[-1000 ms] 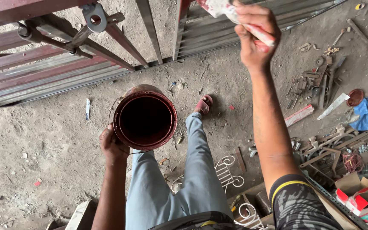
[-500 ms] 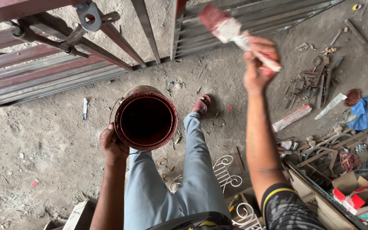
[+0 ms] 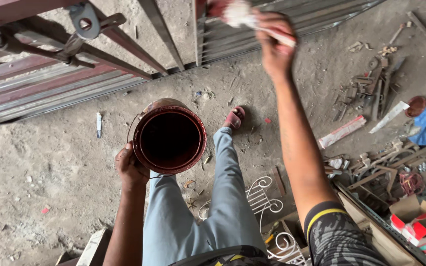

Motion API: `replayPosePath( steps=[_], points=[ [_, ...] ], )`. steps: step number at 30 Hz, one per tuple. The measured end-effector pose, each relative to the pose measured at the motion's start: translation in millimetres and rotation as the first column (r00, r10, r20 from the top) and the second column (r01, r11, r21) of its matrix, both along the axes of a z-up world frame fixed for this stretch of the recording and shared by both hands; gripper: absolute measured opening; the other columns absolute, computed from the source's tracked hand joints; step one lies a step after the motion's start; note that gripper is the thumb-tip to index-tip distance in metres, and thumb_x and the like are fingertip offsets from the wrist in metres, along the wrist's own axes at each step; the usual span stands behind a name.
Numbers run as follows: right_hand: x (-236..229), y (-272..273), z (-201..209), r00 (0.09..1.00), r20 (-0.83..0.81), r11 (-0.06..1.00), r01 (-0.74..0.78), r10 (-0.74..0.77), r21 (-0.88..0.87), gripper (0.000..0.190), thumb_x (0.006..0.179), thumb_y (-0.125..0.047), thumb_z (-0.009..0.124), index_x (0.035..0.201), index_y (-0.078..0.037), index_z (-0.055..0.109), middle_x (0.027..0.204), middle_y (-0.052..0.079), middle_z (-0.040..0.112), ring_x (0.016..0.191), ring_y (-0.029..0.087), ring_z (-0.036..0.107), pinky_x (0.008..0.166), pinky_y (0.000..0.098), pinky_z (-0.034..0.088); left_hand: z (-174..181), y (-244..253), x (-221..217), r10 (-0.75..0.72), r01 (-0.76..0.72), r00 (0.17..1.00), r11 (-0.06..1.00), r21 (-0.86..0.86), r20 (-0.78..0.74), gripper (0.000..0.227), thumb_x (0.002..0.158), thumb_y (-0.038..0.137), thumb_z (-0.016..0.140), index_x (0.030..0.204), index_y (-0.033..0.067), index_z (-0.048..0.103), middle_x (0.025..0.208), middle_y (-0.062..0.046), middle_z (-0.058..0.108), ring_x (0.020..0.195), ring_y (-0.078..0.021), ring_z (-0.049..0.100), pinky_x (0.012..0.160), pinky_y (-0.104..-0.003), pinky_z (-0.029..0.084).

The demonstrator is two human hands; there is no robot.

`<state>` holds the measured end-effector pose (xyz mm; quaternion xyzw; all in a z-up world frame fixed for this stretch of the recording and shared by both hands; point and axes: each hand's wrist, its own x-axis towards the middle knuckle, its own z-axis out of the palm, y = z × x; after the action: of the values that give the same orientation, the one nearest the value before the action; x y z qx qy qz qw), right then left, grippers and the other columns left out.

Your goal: The person paints a metal gate red using a paintbrush and a paint can. They repeatedly dip the brush into the can and apply paint to the horizontal and vertical bars of the gate, moving along the structure and squatting to reach lower sections.

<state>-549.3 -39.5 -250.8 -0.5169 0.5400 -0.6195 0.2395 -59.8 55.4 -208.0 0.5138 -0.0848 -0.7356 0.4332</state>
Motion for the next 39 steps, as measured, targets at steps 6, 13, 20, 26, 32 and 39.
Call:
replayPosePath(
  steps=[6,13,20,26,32,39],
  points=[
    [-22.8,-6.1,23.7,0.985,0.002,0.978,-0.171,0.172,0.119,0.008,0.104,0.001,0.071,0.109,-0.002,0.065,0.120,0.013,0.069,0.123,0.027,0.070,0.107,0.0427,0.062,4.5,0.1,-9.6,0.035,-0.036,0.999,0.995,0.094,0.014,0.035,0.104,0.018,0.054,0.069,0.0165,0.049,0.055,0.007,0.044,0.039,-0.0040,0.037,0.030,-0.020,0.030],
    [-7.3,-6.8,-5.0,0.997,0.039,0.992,-0.078,0.074,0.099,0.006,0.104,-0.006,0.072,0.106,-0.002,0.068,0.116,0.012,0.071,0.115,0.026,0.072,0.103,0.0424,0.062,-3.8,-1.1,-15.7,0.012,-0.011,1.000,1.000,0.024,-0.021,0.036,0.104,0.015,0.055,0.068,0.0161,0.048,0.057,0.004,0.045,0.044,-0.0064,0.042,0.039,-0.022,0.035],
    [-71.0,41.3,0.5,0.913,-0.125,0.920,0.391,-0.388,-0.001,0.008,0.103,0.002,0.071,0.109,0.000,0.066,0.117,0.013,0.068,0.113,0.025,0.069,0.105,0.0433,0.062,-13.7,2.1,-15.8,0.014,-0.014,1.000,0.997,0.073,0.009,0.037,0.103,0.015,0.055,0.068,0.0168,0.045,0.058,0.005,0.043,0.044,-0.0062,0.039,0.038,-0.022,0.033],
    [47.6,31.1,-13.8,0.853,-0.172,0.852,0.513,-0.493,0.102,0.026,0.093,0.010,0.065,0.112,-0.006,0.058,0.118,0.007,0.062,0.111,0.022,0.066,0.097,0.0375,0.062,-16.3,2.5,-26.0,-0.015,0.015,1.000,0.996,0.086,-0.006,0.035,0.104,0.016,0.055,0.070,0.0139,0.048,0.061,0.004,0.044,0.051,-0.0076,0.042,0.045,-0.022,0.036],
    [71.7,39.2,-27.6,0.930,-0.064,0.924,0.368,-0.363,0.100,0.020,0.095,0.010,0.063,0.108,-0.005,0.062,0.118,0.013,0.064,0.113,0.025,0.066,0.096,0.0396,0.063,-9.9,-7.7,-36.1,-0.095,0.094,0.995,0.995,-0.033,-0.034,0.039,0.107,0.018,0.057,0.069,0.0145,0.051,0.058,0.004,0.045,0.043,-0.0063,0.039,0.036,-0.023,0.032],
    [-97.4,47.4,-10.8,0.718,-0.288,0.765,0.635,-0.634,-0.102,0.025,0.096,0.016,0.064,0.109,-0.006,0.067,0.111,0.010,0.069,0.105,0.021,0.070,0.094,0.0380,0.065,-10.5,-11.0,-41.7,-0.100,0.100,0.995,0.995,0.031,-0.011,0.036,0.106,0.020,0.054,0.071,0.0134,0.053,0.057,0.005,0.045,0.041,-0.0050,0.039,0.032,-0.021,0.031]
  ],
)
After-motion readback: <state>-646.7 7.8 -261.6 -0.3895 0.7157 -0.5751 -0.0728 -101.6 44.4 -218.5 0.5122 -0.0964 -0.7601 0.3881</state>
